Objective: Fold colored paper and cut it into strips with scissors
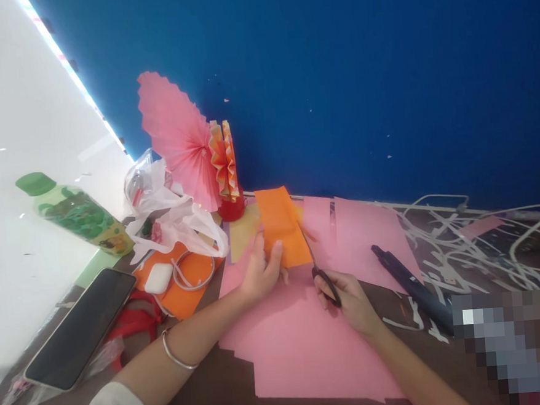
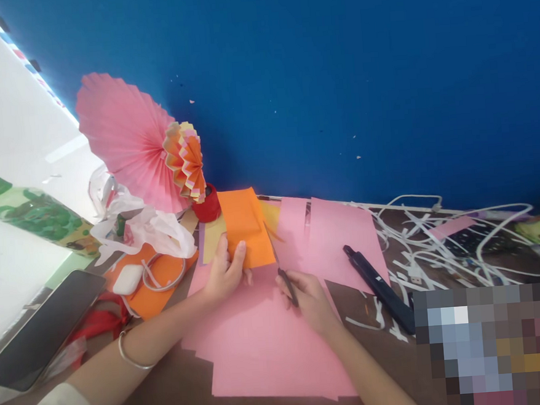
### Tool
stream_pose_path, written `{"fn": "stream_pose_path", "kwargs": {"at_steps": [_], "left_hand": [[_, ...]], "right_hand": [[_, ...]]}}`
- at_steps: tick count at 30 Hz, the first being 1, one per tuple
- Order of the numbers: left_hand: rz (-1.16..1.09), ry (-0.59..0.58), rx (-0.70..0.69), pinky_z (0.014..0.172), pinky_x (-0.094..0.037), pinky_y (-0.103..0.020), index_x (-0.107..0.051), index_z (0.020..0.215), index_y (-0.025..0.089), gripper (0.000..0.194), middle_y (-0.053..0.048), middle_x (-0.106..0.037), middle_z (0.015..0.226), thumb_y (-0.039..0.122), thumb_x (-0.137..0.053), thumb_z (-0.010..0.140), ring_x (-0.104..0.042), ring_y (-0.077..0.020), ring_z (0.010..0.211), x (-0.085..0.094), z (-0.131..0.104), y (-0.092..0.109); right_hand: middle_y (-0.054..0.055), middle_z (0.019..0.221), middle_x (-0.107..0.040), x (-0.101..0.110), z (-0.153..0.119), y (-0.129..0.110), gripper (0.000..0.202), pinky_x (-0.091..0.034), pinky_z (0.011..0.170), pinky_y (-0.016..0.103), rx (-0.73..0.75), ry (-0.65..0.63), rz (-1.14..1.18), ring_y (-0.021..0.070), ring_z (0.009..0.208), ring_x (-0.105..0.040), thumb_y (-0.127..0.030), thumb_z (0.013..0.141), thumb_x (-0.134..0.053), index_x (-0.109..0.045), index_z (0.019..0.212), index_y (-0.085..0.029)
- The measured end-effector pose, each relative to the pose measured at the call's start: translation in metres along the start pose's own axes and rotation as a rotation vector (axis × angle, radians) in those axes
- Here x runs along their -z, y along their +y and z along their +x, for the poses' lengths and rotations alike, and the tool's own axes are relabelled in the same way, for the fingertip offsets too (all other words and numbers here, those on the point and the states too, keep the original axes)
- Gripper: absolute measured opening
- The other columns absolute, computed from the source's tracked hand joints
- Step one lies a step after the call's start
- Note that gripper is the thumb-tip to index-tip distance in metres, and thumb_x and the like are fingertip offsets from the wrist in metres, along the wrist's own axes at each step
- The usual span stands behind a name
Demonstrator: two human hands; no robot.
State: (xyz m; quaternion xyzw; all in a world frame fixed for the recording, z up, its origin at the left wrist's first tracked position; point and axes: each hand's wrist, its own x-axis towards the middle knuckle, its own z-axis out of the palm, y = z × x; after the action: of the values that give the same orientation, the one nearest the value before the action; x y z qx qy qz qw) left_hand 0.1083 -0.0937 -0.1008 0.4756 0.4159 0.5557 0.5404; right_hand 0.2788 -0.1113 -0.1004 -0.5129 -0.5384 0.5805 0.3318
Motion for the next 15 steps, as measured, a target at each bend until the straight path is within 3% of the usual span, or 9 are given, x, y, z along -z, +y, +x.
{"fn": "stream_pose_path", "kwargs": {"at_steps": [15], "left_hand": [[0.023,-0.013,0.007,0.029,-0.038,-0.014,-0.037,0.1,0.02,0.031,0.007,-0.052,0.062,0.047,-0.04,0.086,-0.046,-0.0041,0.03,0.0005,-0.0018,0.003]], "right_hand": [[-0.003,0.042,-0.047,0.0026,-0.0001,0.0009,0.039,-0.027,0.033,0.02,0.026,0.002,0.018,0.0072,0.035,-0.038,-0.052,0.073,-0.057,-0.049,0.058,-0.017]]}}
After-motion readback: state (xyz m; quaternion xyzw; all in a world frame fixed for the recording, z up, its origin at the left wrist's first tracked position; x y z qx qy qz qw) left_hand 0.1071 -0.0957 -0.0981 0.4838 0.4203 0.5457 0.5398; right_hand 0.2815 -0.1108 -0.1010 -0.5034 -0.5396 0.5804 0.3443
